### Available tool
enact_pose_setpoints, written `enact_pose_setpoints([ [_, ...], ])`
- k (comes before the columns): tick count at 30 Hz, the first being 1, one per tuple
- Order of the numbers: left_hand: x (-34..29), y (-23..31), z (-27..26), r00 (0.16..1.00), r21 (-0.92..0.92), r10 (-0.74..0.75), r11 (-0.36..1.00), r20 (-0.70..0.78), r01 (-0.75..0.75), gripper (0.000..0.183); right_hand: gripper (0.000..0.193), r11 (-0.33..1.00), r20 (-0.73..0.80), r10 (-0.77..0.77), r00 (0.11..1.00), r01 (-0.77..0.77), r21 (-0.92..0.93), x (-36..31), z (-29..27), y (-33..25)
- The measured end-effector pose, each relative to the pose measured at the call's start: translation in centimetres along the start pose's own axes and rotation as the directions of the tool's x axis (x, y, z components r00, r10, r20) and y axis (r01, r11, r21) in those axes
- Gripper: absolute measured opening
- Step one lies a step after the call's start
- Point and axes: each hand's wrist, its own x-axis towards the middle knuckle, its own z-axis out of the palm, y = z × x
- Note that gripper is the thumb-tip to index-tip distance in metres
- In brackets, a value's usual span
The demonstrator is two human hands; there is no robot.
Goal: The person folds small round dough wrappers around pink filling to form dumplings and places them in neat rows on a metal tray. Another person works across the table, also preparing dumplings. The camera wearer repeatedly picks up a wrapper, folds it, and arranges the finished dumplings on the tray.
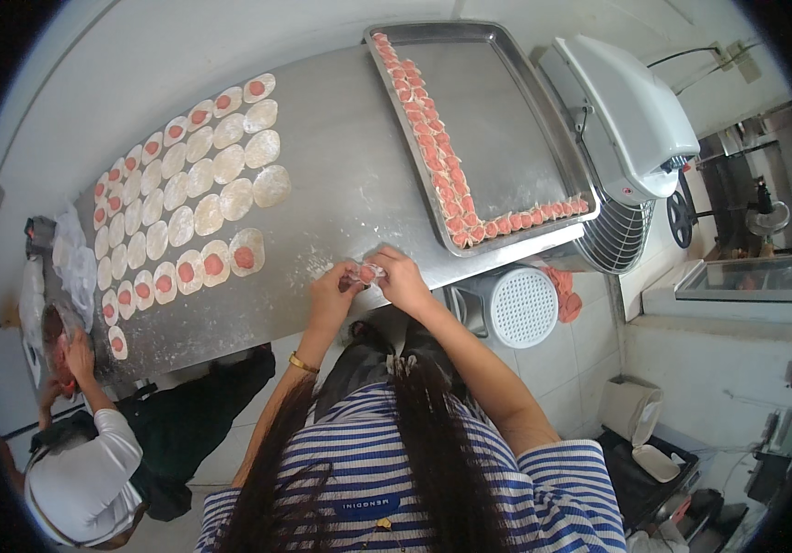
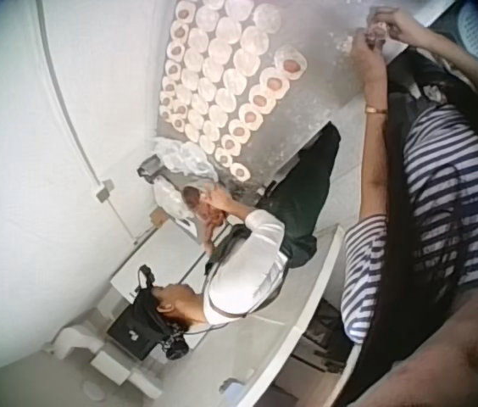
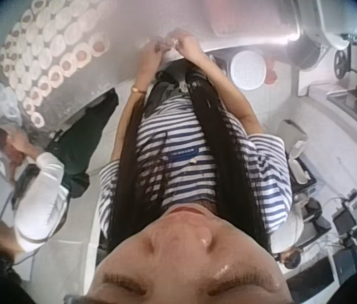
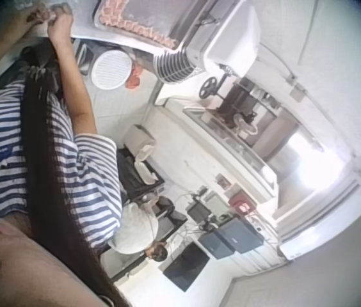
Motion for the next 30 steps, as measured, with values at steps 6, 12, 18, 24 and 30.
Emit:
enact_pose_setpoints([
  [6, 0.0, 0.6, -0.2, 0.999, -0.062, -0.018, 0.998, 0.03, 0.02, 0.027, 0.04, 0.999, 0.068, 0.046, 0.997, -0.047, 0.017, 0.6, -0.2, 0.0],
  [12, -0.8, -2.1, -5.8, 0.979, -0.105, -0.13, 0.988, -0.159, 0.114, 0.02, 0.038, 0.981, 0.143, -0.092, 0.985, 0.114, -0.156, 1.2, 0.0, -1.6],
  [18, -4.7, -12.4, -25.9, 0.429, -0.057, -0.252, 0.907, -0.867, 0.417, 0.021, 0.036, 0.999, 0.192, 0.041, 0.981, -0.043, 0.009, 0.5, 0.2, -1.0],
  [24, -12.7, -25.2, -41.8, 0.105, 0.144, 0.111, 0.451, -0.988, 0.881, 0.031, 0.041, 0.981, 0.211, 0.113, 0.971, -0.142, 0.13, 1.2, -0.4, -1.8],
  [30, -12.9, -29.3, -45.1, 0.159, 0.107, -0.114, 0.368, -0.981, 0.924, 0.036, 0.042, 0.992, 0.1, 0.124, 0.987, -0.125, 0.0, 4.0, -4.7, -3.5],
])
